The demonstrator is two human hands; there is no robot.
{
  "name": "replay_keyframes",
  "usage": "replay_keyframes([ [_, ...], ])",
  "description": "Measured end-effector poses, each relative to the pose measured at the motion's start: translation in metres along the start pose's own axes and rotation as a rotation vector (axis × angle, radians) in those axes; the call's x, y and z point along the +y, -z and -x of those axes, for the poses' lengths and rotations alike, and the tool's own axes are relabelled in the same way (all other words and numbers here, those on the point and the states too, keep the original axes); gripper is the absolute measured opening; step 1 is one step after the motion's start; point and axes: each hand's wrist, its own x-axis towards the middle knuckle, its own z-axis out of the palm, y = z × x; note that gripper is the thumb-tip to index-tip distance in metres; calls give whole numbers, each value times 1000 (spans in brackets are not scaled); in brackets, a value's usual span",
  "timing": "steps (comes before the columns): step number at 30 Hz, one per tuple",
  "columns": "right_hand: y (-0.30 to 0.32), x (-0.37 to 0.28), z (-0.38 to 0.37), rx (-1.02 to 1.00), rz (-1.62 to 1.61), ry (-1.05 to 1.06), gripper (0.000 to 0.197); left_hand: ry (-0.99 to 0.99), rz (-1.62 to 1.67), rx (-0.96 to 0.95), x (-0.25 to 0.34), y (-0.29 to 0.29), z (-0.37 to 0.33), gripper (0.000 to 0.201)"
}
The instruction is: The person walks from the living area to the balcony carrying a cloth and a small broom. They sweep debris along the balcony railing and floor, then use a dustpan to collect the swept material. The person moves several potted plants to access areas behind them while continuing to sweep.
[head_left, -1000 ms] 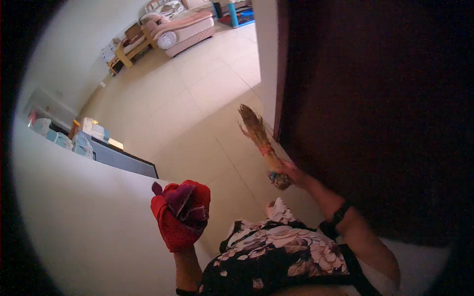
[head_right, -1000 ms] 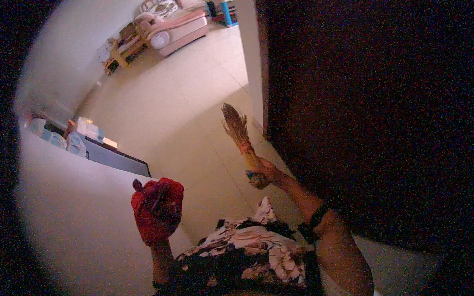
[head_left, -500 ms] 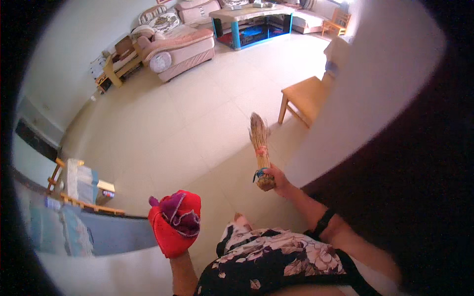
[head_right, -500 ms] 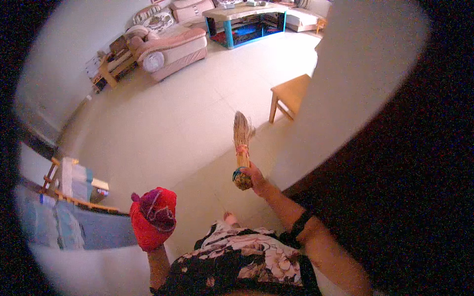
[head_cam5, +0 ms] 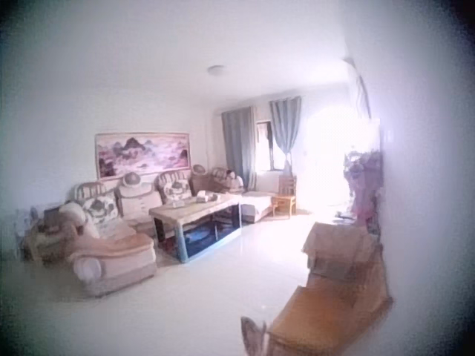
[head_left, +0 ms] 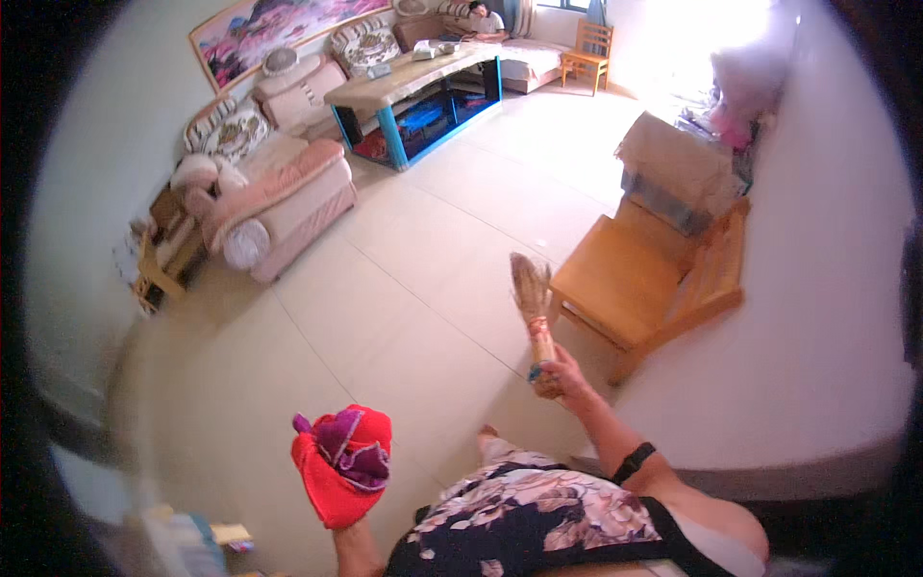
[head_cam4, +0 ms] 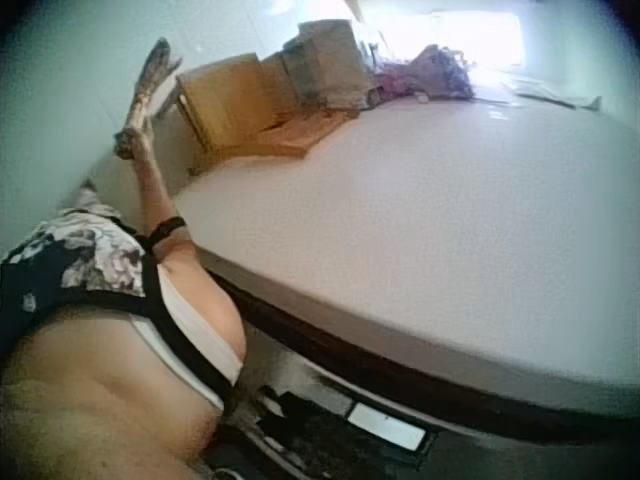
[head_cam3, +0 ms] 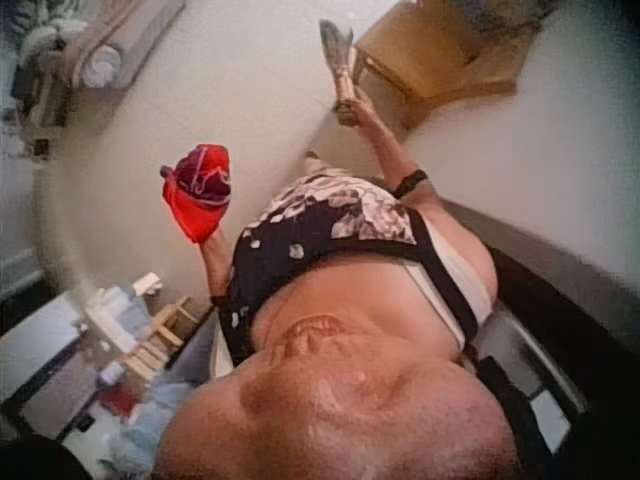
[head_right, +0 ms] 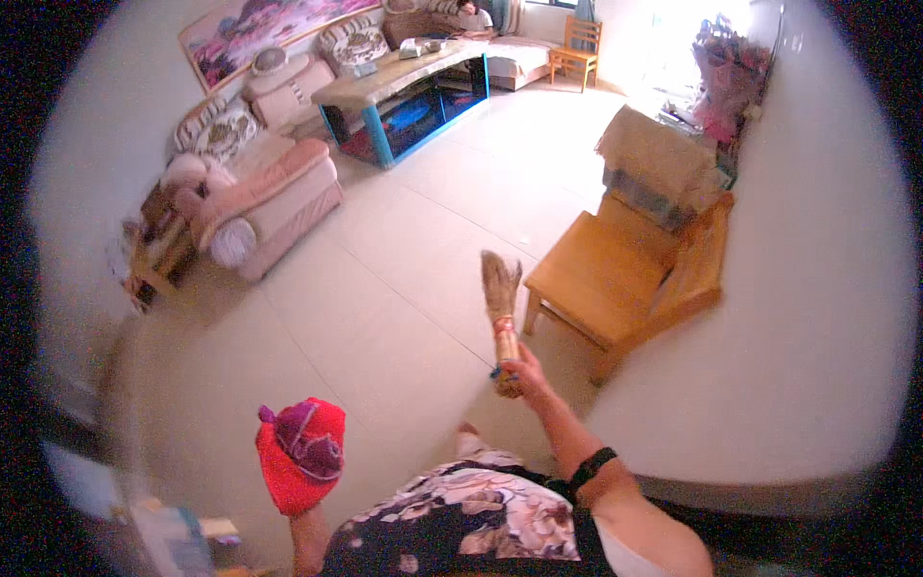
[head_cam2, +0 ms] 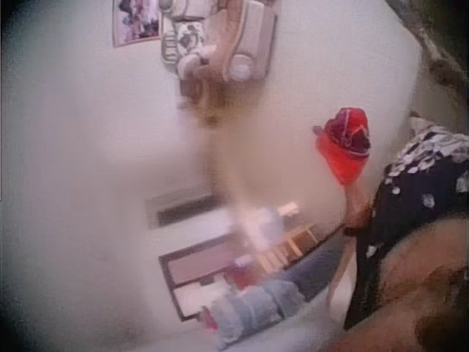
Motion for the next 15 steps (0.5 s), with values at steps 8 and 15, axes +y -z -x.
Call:
replay_keyframes([
  [8, -66, -28, -99, -2, 252, 80, 83, 17, 0, -213, 82, -8, -152, 35],
  [15, -29, -21, -217, 99, 452, -121, 64, 310, -89, -174, 104, -94, -405, 37],
])
